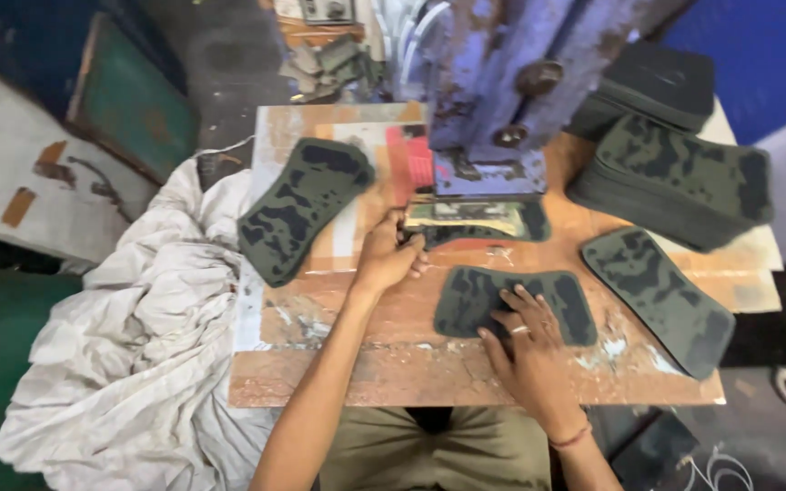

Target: Using a manual industrial press to process patterned fabric pieces at a workbench.

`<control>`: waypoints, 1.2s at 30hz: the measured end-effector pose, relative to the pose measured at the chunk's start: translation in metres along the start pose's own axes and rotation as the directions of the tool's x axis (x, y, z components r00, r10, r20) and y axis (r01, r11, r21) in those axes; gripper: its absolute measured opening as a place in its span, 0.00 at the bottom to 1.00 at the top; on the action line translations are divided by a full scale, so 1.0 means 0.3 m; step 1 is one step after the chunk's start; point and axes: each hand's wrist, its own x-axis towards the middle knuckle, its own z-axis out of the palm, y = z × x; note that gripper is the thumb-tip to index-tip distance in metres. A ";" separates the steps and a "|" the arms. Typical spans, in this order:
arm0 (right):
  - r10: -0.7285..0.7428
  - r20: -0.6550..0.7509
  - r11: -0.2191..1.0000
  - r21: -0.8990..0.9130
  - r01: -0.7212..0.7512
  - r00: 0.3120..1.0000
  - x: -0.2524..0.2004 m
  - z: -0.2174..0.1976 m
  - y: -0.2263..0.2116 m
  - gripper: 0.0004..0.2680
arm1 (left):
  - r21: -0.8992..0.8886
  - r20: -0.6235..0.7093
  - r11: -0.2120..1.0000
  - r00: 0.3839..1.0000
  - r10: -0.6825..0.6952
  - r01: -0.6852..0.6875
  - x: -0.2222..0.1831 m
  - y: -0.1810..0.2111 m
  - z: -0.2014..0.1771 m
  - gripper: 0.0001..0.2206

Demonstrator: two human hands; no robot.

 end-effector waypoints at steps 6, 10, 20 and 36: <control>-0.040 0.138 0.989 -0.135 0.058 0.990 -0.099 0.005 -0.069 0.26 | 0.262 -0.071 0.962 0.993 0.094 -0.073 -0.382 0.062 -0.189 0.24; -0.132 0.244 0.983 -0.096 0.159 0.961 -0.031 0.019 -0.044 0.32 | 0.234 -0.145 0.896 0.924 -0.353 0.378 -0.675 0.071 -0.529 0.24; -0.235 0.147 0.945 -0.197 0.261 0.961 0.296 0.194 -0.026 0.30 | 0.398 -0.239 0.902 0.968 -0.074 0.167 -0.642 -0.075 -0.504 0.14; -0.087 0.154 0.982 0.182 0.058 0.984 -0.129 -0.016 -0.022 0.17 | 0.379 -0.322 0.924 0.943 0.088 0.044 -0.688 0.043 -0.392 0.08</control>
